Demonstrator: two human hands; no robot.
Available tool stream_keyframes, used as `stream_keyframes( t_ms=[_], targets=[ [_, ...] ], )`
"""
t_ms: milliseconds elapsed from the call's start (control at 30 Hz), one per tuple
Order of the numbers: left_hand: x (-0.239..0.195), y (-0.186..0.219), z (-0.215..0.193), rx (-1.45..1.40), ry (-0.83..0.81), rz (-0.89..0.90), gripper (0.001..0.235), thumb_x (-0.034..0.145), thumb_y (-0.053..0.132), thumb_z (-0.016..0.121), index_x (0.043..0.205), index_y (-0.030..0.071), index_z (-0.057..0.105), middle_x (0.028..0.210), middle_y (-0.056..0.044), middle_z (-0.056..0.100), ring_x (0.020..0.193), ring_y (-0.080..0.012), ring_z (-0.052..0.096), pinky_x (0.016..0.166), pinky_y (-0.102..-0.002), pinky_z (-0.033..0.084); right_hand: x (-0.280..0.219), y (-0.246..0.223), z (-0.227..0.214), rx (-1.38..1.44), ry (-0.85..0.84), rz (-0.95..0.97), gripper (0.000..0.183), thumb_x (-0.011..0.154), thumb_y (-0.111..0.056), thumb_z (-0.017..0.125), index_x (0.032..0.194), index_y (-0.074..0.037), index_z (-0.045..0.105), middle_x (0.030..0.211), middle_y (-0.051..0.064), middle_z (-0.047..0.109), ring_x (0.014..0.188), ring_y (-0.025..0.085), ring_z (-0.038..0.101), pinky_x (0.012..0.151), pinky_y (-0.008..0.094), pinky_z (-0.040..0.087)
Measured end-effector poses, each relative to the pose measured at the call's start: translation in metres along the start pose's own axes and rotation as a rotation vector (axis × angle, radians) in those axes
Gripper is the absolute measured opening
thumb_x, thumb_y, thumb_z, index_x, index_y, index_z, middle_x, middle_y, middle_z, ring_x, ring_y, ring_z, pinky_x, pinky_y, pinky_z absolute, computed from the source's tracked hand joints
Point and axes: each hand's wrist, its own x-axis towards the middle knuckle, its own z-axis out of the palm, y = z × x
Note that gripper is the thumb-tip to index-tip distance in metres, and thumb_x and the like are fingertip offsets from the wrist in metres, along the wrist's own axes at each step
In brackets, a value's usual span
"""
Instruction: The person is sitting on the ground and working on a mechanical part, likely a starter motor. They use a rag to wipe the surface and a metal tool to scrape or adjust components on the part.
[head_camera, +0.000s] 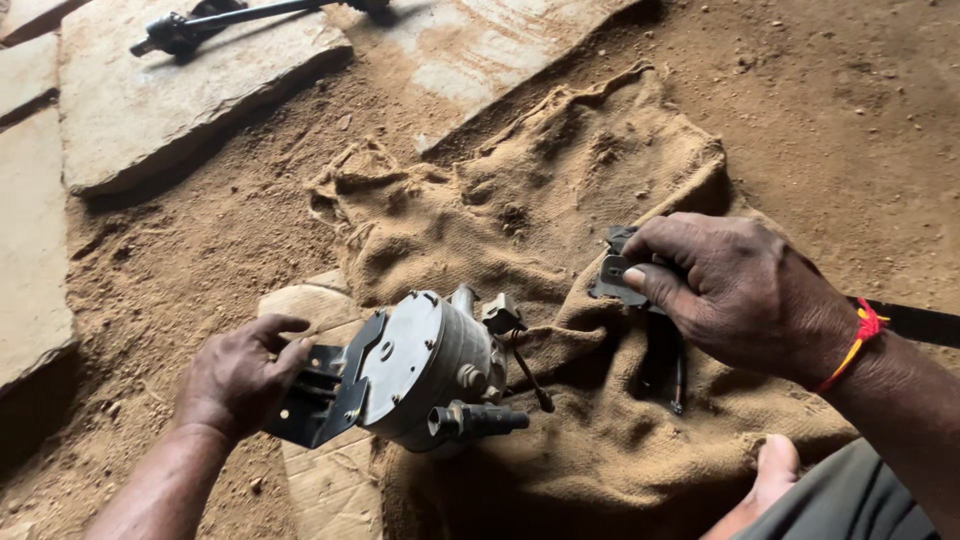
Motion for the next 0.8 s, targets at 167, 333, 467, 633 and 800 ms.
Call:
stream_keyframes(
  t_ms=[167, 333, 467, 633, 800],
  targets=[
    [0.002, -0.003, 0.003, 0.043, -0.112, -0.077, 0.039, 0.1, 0.052, 0.052, 0.133, 0.037, 0.066, 0.109, -0.002, 0.08, 0.091, -0.0179, 0.077, 0.087, -0.038, 0.061, -0.002, -0.003, 0.013, -0.027, -0.177, 0.037, 0.022, 0.093, -0.029, 0.067, 0.104, -0.011, 0.073, 0.084, 0.008, 0.074, 0.076, 0.021, 0.072, 0.072, 0.036, 0.06],
    [-0.005, -0.004, 0.006, 0.116, -0.144, -0.104, 0.04, 0.101, 0.056, 0.05, 0.132, 0.036, 0.066, 0.109, -0.002, 0.079, 0.089, -0.0166, 0.076, 0.086, -0.039, 0.062, -0.005, -0.005, 0.028, 0.046, -0.154, -0.026, 0.028, 0.089, -0.024, 0.064, 0.113, -0.01, 0.067, 0.086, 0.011, 0.073, 0.076, 0.023, 0.074, 0.072, 0.038, 0.062],
    [-0.009, 0.004, 0.0, 0.126, -0.155, -0.136, 0.041, 0.102, 0.056, 0.049, 0.136, 0.039, 0.064, 0.107, -0.002, 0.079, 0.085, -0.0166, 0.075, 0.08, -0.037, 0.063, -0.004, -0.01, 0.03, 0.017, -0.171, -0.014, 0.034, 0.091, -0.032, 0.066, 0.118, -0.012, 0.063, 0.088, 0.01, 0.073, 0.077, 0.023, 0.074, 0.071, 0.039, 0.061],
    [-0.016, 0.033, -0.016, 0.141, -0.197, -0.201, 0.046, 0.099, 0.061, 0.049, 0.14, 0.042, 0.06, 0.108, -0.001, 0.079, 0.085, -0.0182, 0.075, 0.074, -0.036, 0.064, 0.0, -0.009, 0.038, -0.088, -0.279, 0.068, 0.03, 0.096, -0.041, 0.064, 0.114, -0.017, 0.064, 0.092, 0.01, 0.07, 0.082, 0.025, 0.072, 0.075, 0.042, 0.059],
    [-0.031, 0.067, -0.034, 0.168, -0.111, -0.187, 0.049, 0.088, 0.072, 0.055, 0.13, 0.049, 0.068, 0.118, 0.001, 0.077, 0.108, -0.0236, 0.071, 0.087, -0.042, 0.056, -0.001, 0.017, 0.064, -0.12, -0.237, -0.133, 0.023, 0.089, -0.028, 0.061, 0.106, -0.015, 0.067, 0.102, 0.012, 0.074, 0.093, 0.035, 0.071, 0.079, 0.049, 0.056]
  ],
)
